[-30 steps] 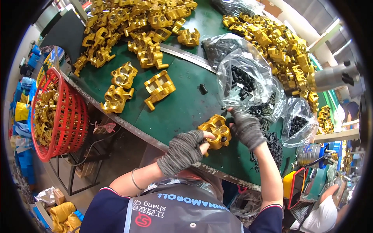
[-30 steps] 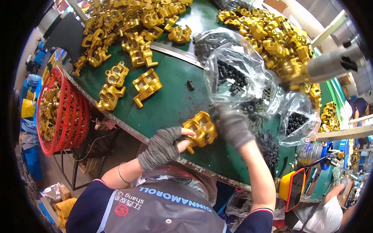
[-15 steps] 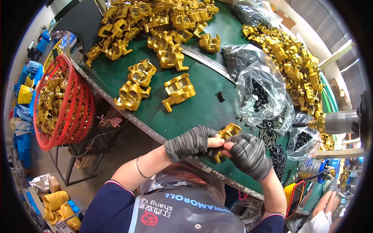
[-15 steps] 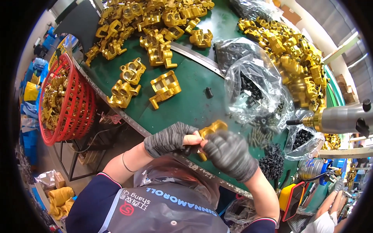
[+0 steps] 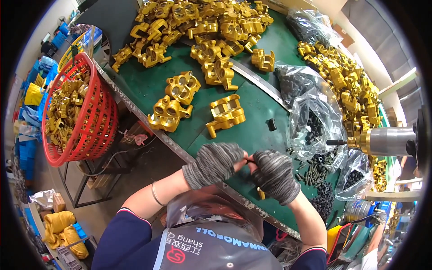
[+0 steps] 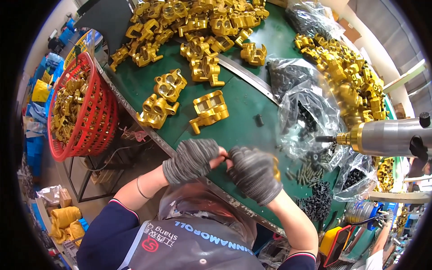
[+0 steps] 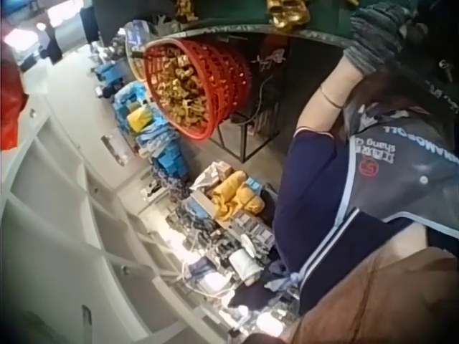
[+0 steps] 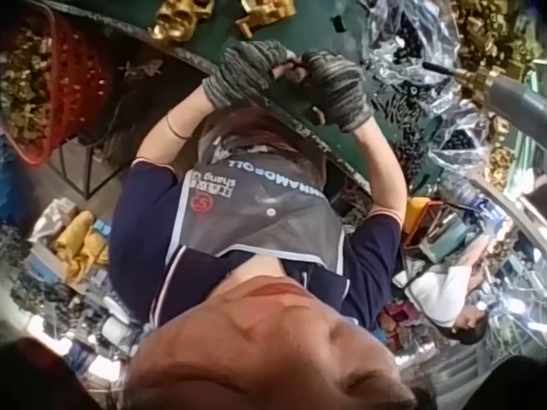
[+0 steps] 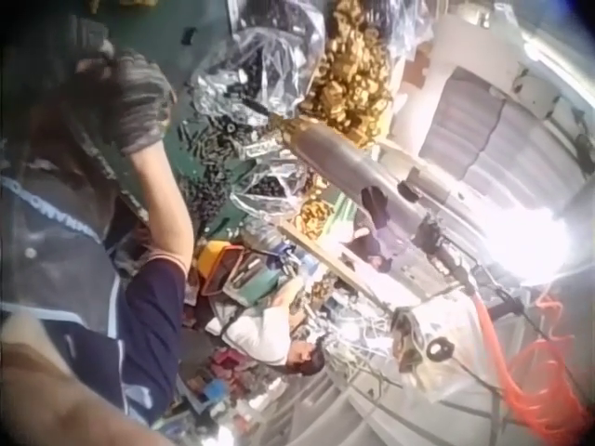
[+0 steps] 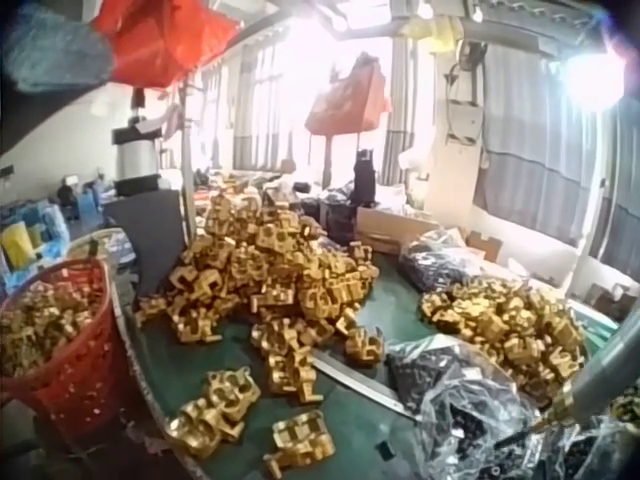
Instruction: Assembling and fastening screws onto gold-colored metal hardware components at a factory workstation.
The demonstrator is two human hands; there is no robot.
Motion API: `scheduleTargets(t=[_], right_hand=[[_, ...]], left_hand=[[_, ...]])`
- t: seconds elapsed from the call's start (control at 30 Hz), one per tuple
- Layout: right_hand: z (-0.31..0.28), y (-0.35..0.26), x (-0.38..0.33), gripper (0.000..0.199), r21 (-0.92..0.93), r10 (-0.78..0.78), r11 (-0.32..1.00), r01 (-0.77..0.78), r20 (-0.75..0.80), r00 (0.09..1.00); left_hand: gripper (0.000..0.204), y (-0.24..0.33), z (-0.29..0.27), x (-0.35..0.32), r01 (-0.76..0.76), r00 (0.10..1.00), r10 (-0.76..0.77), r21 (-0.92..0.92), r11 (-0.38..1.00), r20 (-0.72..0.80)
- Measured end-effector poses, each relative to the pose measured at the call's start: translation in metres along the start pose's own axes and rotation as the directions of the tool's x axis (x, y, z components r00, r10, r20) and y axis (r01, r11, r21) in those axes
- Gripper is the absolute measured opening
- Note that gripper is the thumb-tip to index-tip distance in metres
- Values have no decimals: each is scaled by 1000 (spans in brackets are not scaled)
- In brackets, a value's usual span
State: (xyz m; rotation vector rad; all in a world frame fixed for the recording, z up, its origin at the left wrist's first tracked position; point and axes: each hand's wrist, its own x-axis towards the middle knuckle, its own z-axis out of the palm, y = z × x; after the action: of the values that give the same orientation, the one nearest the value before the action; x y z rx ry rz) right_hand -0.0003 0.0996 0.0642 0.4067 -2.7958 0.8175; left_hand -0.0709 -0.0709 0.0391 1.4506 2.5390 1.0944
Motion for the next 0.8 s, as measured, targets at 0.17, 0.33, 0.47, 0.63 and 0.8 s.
scheduleTargets(t=[0.17, 0.33, 0.47, 0.63, 0.8], right_hand=[[11, 23, 9, 11, 255, 258, 942, -218, -133, 957], [20, 20, 21, 12, 326, 370, 893, -312, -135, 919], [24, 16, 20, 12, 282, 371, 910, -303, -227, 901], [16, 14, 15, 17, -372, -29, 926, -59, -225, 974], [14, 16, 13, 15, -173, 124, 973, -154, -174, 977]], left_hand=[[21, -51, -5, 17, 286, 939, -243, 158, 945, -242], [22, -35, -15, 28, 420, 899, -432, 149, 896, 65], [26, -14, -7, 26, 706, 704, -651, -376, 600, 284], [24, -9, 20, 18, 596, 797, -584, -365, 716, 156], [22, 5, 35, 11, 471, 874, -484, -157, 868, -53]])
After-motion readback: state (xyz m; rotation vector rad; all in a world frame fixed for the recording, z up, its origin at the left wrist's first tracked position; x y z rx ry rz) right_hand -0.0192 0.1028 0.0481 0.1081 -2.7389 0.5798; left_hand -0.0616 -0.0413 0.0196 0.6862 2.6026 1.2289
